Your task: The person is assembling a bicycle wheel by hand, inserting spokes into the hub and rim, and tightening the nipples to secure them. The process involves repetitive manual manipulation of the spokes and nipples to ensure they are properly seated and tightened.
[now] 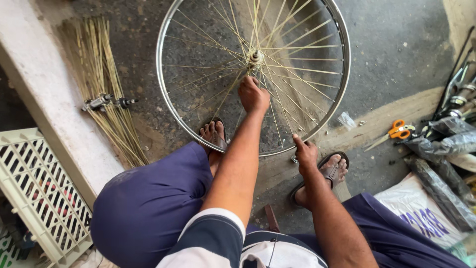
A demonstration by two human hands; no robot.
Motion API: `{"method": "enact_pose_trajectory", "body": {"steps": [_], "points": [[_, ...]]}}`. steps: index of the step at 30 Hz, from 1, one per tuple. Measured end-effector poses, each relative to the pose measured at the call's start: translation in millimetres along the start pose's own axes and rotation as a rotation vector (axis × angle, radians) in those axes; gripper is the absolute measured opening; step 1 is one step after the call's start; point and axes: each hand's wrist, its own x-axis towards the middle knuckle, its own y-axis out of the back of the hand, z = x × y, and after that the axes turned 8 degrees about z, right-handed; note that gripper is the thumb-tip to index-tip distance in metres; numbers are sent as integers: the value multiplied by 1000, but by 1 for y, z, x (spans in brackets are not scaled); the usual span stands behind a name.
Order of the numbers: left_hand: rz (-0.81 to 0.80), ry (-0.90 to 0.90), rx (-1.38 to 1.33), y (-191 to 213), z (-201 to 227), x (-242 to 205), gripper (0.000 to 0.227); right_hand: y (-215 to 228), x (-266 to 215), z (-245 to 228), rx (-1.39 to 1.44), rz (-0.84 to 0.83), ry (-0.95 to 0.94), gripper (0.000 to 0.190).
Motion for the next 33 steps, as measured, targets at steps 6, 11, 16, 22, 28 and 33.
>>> {"method": "enact_pose_trajectory", "body": {"steps": [6, 11, 16, 22, 28, 33], "points": [[-194, 608, -949, 0, -22, -22, 22, 9, 33, -1, 135, 75, 165, 42], [-448, 932, -1315, 26, -34, -46, 11, 21, 34, -9, 81, 82, 201, 38], [-247, 337, -461, 40, -62, -61, 15, 31, 25, -10, -66, -32, 105, 47], [-153, -370, 728, 92, -46, -88, 21, 47, 54, 34, 380, -222, 33, 17], [-733, 148, 323, 99, -6, -117, 36, 67, 27, 17, 362, -145, 108, 19], [-622, -110, 144, 93, -9, -126, 44, 62, -25, -14, 61, 1, 191, 31]]}}
